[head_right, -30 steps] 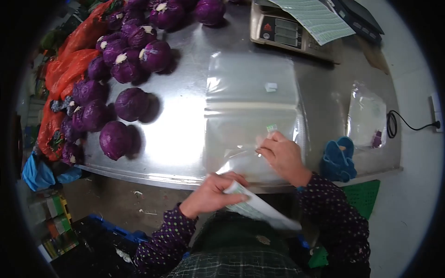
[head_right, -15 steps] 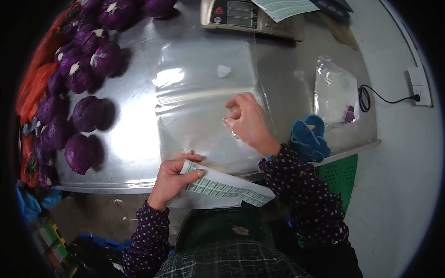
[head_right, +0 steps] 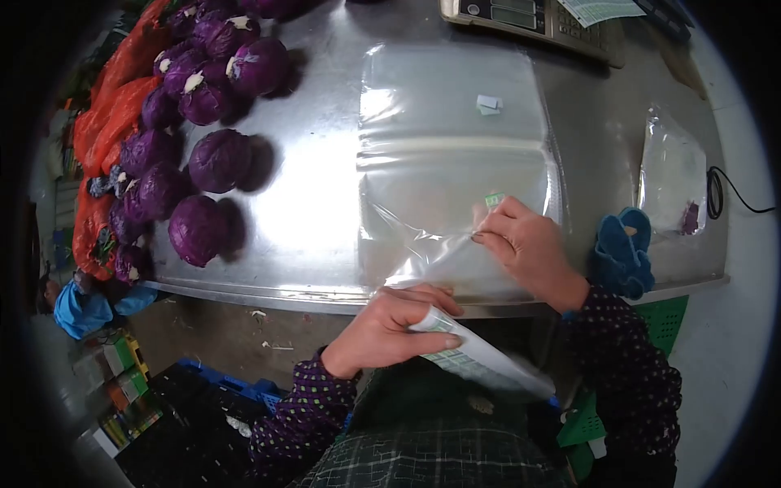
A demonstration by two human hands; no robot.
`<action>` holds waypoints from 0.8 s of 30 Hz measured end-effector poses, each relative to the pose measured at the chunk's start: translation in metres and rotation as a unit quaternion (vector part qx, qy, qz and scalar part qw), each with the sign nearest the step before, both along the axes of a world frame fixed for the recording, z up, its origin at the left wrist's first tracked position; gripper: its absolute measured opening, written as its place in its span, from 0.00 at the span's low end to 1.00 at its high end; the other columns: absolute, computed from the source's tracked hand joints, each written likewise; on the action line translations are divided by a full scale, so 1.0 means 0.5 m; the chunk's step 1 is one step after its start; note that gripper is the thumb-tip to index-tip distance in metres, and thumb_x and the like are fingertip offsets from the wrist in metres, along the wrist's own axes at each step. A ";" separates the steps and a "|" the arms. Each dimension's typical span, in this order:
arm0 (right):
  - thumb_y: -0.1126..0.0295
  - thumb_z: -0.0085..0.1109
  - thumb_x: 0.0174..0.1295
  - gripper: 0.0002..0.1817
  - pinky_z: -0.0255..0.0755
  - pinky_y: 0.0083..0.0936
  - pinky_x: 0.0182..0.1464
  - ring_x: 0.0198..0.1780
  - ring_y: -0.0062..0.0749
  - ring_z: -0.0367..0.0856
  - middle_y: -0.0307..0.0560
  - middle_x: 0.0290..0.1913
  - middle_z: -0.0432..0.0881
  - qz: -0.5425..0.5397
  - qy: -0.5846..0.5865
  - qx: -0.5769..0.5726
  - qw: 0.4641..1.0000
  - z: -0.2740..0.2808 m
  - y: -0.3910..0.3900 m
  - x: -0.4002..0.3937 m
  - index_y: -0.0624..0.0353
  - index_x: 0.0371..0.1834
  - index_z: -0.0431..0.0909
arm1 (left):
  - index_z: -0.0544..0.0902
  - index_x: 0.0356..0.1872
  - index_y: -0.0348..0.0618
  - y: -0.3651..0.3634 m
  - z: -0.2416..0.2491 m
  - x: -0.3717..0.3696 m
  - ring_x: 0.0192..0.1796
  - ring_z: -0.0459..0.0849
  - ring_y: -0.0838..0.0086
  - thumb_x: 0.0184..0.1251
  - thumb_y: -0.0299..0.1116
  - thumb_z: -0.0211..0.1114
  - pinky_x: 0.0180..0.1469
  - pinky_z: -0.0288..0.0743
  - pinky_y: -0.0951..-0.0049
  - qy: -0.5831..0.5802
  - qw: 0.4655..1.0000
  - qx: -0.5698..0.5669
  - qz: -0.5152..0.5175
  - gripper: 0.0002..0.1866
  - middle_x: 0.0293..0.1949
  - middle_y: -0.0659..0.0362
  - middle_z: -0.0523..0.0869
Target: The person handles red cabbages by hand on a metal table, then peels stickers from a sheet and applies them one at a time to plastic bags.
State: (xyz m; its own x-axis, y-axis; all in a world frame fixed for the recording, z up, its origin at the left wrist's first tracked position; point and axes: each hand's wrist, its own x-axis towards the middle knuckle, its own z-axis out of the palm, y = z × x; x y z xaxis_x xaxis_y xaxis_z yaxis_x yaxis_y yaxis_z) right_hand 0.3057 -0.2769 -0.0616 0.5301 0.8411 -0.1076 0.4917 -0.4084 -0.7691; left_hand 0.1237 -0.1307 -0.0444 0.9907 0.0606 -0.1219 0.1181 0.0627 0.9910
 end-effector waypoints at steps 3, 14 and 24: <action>0.71 0.64 0.54 0.03 0.73 0.30 0.39 0.33 0.40 0.79 0.45 0.34 0.78 0.053 -0.056 0.032 0.997 -0.009 -0.006 0.032 0.56 0.30 0.82 | 0.87 0.33 0.37 0.008 -0.009 0.014 0.60 0.78 0.63 0.53 0.30 0.74 0.58 0.71 0.66 0.100 0.995 -0.004 0.021 0.09 0.47 0.51 0.85; 0.78 0.68 0.44 0.21 0.74 0.22 0.42 0.43 0.27 0.76 0.43 0.41 0.74 -0.149 0.188 0.099 0.966 -0.020 0.050 0.055 0.59 0.43 0.73 | 0.87 0.34 0.36 0.013 -0.052 0.011 0.63 0.75 0.60 0.56 0.33 0.72 0.63 0.67 0.63 0.103 0.993 0.031 0.048 0.10 0.48 0.52 0.85; 0.60 0.72 0.42 0.22 0.66 0.34 0.48 0.47 0.44 0.72 0.48 0.44 0.73 0.123 -0.267 0.035 0.955 -0.016 0.000 0.016 0.54 0.40 0.77 | 0.86 0.41 0.36 0.031 -0.034 0.004 0.56 0.78 0.73 0.57 0.30 0.71 0.58 0.69 0.72 0.153 0.984 -0.079 0.054 0.12 0.46 0.58 0.86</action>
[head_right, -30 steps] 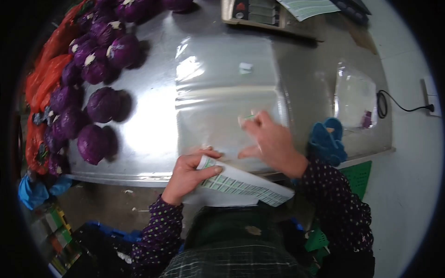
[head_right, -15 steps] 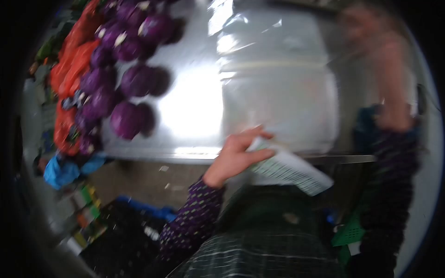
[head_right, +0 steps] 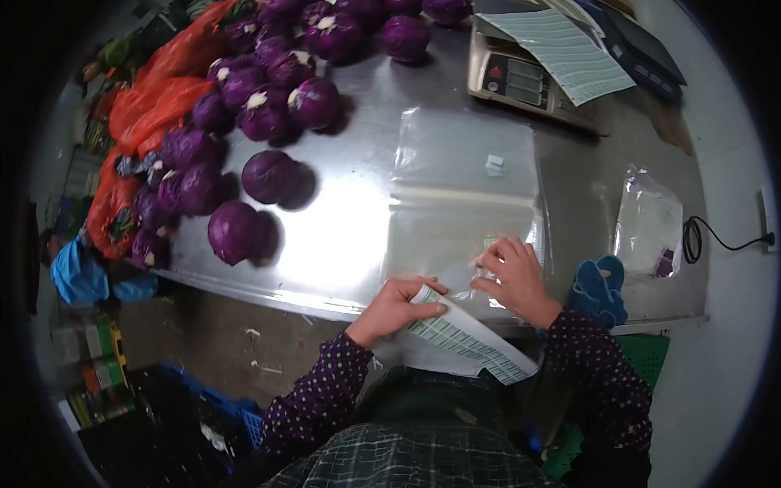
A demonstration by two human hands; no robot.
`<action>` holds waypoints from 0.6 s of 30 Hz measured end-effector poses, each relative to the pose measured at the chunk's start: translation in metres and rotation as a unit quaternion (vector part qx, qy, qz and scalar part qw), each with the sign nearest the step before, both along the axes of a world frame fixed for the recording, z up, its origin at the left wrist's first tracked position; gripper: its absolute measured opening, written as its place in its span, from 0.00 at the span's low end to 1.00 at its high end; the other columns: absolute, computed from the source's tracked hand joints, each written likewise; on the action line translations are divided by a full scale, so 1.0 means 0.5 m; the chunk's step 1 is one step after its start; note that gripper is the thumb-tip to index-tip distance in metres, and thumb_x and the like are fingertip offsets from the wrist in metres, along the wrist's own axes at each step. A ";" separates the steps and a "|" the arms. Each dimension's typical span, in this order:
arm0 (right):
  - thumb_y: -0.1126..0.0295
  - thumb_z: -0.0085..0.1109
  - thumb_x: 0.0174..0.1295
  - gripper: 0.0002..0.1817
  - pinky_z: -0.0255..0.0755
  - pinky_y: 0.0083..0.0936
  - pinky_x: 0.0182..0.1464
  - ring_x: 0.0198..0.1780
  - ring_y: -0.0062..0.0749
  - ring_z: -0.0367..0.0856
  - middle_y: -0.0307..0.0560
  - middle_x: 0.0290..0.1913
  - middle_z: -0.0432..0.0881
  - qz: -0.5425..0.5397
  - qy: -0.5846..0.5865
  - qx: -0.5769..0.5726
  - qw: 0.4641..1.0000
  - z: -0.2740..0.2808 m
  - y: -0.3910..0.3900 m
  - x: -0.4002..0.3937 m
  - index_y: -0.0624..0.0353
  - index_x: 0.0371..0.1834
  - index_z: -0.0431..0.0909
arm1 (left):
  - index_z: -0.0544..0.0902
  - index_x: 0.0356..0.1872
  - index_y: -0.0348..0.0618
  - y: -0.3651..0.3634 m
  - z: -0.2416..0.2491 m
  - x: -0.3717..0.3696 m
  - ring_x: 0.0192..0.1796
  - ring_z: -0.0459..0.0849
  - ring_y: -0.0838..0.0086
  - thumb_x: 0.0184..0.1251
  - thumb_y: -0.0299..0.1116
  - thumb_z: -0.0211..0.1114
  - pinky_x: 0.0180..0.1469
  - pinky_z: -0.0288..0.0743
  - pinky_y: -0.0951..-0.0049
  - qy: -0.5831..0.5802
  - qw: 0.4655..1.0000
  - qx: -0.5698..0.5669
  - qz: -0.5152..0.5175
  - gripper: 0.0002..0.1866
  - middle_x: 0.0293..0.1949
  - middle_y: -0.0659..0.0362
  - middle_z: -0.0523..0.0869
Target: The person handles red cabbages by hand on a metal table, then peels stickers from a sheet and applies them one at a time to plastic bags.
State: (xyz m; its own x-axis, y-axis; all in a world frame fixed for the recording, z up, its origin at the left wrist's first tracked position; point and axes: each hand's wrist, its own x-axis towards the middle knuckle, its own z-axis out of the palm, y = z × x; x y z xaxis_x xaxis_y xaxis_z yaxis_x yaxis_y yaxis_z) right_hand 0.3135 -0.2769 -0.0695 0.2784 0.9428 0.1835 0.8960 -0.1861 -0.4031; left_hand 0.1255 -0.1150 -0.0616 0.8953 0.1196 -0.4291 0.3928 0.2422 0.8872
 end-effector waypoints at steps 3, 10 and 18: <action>0.67 0.61 0.55 0.05 0.66 0.34 0.44 0.43 0.39 0.73 0.42 0.32 0.76 -0.058 0.091 0.010 0.994 0.005 0.000 -0.016 0.56 0.27 0.80 | 0.86 0.39 0.36 -0.023 0.027 -0.011 0.50 0.80 0.75 0.57 0.30 0.72 0.54 0.72 0.72 -0.054 0.997 0.010 -0.061 0.11 0.44 0.58 0.86; 0.69 0.56 0.64 0.10 0.69 0.20 0.38 0.31 0.20 0.76 0.43 0.28 0.81 -0.256 0.346 0.080 0.899 0.146 0.067 0.137 0.64 0.30 0.79 | 0.86 0.40 0.36 -0.018 0.002 0.008 0.45 0.79 0.81 0.57 0.30 0.72 0.50 0.73 0.76 -0.019 0.999 0.042 0.001 0.12 0.37 0.61 0.86; 0.67 0.60 0.62 0.11 0.71 0.18 0.42 0.35 0.19 0.76 0.41 0.31 0.82 -0.162 0.336 -0.041 0.927 0.153 0.042 0.076 0.66 0.38 0.80 | 0.86 0.40 0.35 -0.014 -0.021 0.009 0.33 0.81 0.83 0.61 0.30 0.69 0.37 0.75 0.80 0.037 0.993 -0.037 0.107 0.10 0.31 0.63 0.87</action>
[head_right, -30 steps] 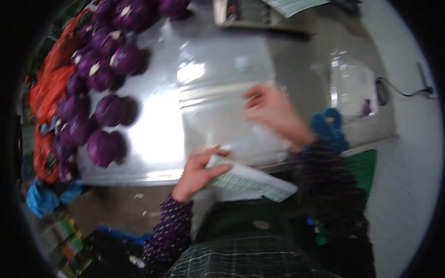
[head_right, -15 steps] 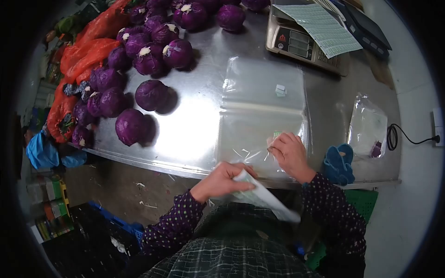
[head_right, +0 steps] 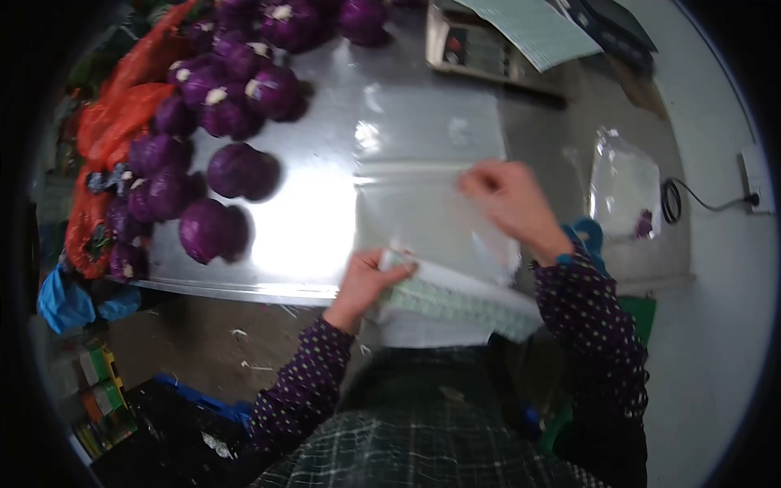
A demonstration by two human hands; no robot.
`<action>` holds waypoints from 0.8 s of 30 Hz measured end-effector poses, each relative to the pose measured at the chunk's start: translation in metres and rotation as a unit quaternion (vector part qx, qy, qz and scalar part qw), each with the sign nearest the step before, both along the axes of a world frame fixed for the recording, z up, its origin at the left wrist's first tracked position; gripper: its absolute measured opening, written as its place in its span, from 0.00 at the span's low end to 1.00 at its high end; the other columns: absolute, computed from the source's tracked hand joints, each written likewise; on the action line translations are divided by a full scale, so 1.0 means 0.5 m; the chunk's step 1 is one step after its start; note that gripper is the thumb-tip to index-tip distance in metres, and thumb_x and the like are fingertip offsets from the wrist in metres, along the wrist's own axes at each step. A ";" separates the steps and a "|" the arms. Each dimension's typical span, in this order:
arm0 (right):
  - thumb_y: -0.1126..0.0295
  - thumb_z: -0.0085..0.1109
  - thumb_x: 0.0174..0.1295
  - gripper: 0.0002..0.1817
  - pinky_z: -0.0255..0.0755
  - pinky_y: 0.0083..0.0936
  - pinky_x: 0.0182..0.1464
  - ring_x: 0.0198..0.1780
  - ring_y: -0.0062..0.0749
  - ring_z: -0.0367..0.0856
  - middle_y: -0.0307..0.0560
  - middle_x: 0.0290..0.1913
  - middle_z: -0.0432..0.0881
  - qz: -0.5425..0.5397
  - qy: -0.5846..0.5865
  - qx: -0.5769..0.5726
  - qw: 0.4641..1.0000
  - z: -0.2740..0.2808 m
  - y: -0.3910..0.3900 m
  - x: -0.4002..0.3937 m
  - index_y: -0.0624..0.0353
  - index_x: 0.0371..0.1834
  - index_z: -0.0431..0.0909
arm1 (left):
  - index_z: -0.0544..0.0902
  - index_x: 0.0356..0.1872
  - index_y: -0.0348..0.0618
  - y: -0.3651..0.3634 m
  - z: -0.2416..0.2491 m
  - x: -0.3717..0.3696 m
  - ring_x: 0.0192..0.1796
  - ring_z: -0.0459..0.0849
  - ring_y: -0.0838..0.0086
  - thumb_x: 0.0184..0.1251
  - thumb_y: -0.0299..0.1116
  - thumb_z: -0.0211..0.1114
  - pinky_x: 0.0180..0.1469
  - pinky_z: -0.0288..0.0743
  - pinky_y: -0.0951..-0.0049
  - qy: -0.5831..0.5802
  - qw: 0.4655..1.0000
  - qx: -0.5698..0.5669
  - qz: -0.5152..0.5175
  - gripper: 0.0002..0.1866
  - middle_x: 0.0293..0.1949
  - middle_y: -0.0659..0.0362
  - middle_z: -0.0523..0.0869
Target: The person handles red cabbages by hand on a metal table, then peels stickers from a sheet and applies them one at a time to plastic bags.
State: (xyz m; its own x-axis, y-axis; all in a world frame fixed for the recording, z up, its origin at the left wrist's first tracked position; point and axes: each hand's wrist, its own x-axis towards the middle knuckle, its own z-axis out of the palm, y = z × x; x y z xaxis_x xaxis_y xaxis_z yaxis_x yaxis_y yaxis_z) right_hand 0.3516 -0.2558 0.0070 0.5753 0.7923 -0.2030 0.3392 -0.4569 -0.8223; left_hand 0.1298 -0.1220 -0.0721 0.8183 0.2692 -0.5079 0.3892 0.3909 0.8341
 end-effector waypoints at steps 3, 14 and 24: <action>0.69 0.62 0.60 0.11 0.72 0.20 0.42 0.36 0.20 0.77 0.40 0.34 0.82 0.089 0.086 -0.060 0.990 0.000 -0.008 -0.095 0.65 0.41 0.79 | 0.86 0.37 0.34 0.001 0.035 0.006 0.31 0.83 0.82 0.62 0.30 0.69 0.35 0.77 0.81 -0.028 0.998 -0.028 0.053 0.08 0.31 0.60 0.87; 0.70 0.63 0.52 0.11 0.75 0.32 0.36 0.33 0.44 0.82 0.54 0.30 0.81 0.197 -0.015 0.059 0.978 -0.018 0.022 -0.138 0.63 0.37 0.80 | 0.84 0.38 0.36 -0.039 0.040 -0.003 0.33 0.78 0.85 0.58 0.27 0.69 0.35 0.74 0.78 -0.060 0.994 0.086 -0.030 0.09 0.30 0.62 0.85; 0.75 0.66 0.47 0.06 0.70 0.29 0.28 0.24 0.39 0.78 0.49 0.24 0.77 0.109 -0.100 0.064 0.987 -0.010 0.007 -0.187 0.62 0.25 0.78 | 0.83 0.34 0.30 -0.038 0.073 0.010 0.28 0.80 0.70 0.51 0.33 0.72 0.36 0.74 0.66 -0.001 0.972 0.228 -0.049 0.15 0.25 0.45 0.83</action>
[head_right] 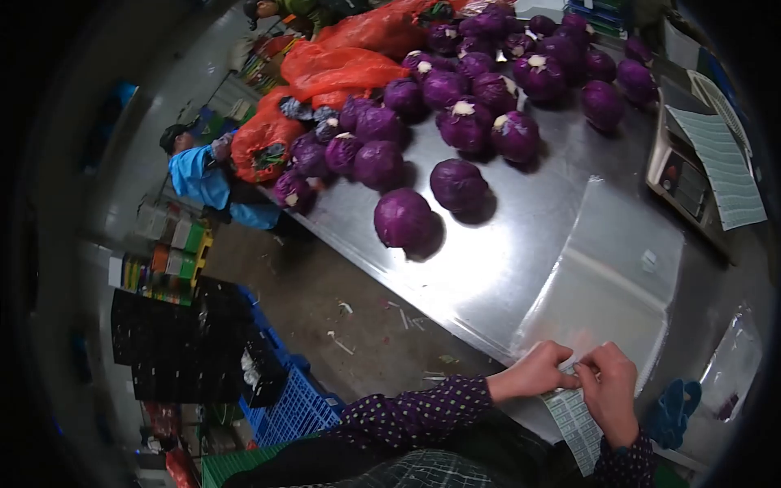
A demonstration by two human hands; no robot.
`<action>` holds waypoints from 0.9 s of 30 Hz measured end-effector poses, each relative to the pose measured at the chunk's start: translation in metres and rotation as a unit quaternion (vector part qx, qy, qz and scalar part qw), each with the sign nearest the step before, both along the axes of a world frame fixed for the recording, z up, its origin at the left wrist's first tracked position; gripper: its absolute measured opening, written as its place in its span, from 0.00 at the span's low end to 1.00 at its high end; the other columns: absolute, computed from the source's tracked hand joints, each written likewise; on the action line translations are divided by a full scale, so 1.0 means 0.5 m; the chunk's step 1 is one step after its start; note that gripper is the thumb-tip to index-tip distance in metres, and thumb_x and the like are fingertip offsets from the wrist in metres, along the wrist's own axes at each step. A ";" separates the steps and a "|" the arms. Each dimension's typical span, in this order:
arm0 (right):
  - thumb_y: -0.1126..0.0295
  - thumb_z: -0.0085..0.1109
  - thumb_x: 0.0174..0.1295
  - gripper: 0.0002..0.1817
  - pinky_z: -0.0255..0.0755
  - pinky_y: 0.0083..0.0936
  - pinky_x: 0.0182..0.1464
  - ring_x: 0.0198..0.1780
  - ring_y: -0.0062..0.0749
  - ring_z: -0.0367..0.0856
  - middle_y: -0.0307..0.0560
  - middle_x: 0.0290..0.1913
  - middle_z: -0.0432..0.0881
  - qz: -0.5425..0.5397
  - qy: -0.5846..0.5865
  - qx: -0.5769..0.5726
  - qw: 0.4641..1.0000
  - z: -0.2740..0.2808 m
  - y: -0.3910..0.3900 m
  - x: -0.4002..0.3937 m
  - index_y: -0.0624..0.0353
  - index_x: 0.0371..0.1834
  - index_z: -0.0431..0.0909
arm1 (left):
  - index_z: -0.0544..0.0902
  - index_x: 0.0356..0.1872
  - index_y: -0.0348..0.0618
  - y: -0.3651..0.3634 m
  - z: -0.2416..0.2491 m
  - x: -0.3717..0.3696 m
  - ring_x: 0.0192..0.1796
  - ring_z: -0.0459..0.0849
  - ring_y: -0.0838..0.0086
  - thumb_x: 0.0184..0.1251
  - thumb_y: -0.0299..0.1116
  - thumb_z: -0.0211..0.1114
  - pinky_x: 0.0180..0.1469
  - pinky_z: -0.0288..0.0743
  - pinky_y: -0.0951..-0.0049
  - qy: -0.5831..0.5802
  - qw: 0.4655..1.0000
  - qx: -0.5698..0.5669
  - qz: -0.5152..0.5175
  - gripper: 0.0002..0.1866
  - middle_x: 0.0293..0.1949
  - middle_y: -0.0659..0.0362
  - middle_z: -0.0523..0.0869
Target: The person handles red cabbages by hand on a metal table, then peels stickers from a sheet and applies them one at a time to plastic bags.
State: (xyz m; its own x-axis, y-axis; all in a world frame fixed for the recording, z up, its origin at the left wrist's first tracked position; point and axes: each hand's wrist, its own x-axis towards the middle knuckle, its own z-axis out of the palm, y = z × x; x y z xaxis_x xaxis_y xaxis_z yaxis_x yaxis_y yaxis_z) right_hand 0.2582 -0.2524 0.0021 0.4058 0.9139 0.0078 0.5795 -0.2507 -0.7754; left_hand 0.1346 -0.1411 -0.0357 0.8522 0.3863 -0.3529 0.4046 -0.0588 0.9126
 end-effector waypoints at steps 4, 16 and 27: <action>0.77 0.65 0.49 0.05 0.67 0.19 0.27 0.24 0.21 0.74 0.39 0.22 0.76 -0.090 0.133 -0.033 0.987 0.012 -0.017 0.021 0.64 0.25 0.78 | 0.84 0.37 0.31 0.005 -0.039 -0.001 0.32 0.84 0.71 0.49 0.31 0.72 0.41 0.76 0.68 -0.046 0.998 -0.032 -0.006 0.16 0.28 0.46 0.86; 0.70 0.67 0.54 0.10 0.67 0.19 0.30 0.27 0.19 0.74 0.39 0.25 0.80 -0.338 0.237 -0.031 0.910 -0.056 -0.058 0.174 0.67 0.30 0.82 | 0.86 0.36 0.34 0.024 -0.061 -0.002 0.46 0.81 0.72 0.54 0.29 0.72 0.47 0.75 0.73 -0.059 0.992 -0.111 -0.030 0.11 0.43 0.55 0.84; 0.59 0.70 0.46 0.17 0.73 0.32 0.33 0.28 0.36 0.80 0.51 0.26 0.82 -0.268 -0.073 -0.162 0.947 -0.146 -0.059 0.196 0.61 0.30 0.80 | 0.81 0.48 0.44 0.039 -0.094 -0.006 0.47 0.81 0.63 0.55 0.40 0.72 0.53 0.74 0.66 -0.049 0.995 0.000 -0.088 0.21 0.43 0.52 0.83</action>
State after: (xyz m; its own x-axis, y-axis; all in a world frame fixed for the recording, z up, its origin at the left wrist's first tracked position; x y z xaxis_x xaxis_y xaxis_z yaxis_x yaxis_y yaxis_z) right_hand 0.3565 -0.2818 -0.0710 0.8282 0.5412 -0.1456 0.3969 -0.7498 -0.5293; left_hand 0.1317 -0.1216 -0.0828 0.9367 0.2277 -0.2659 0.2980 -0.1202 0.9470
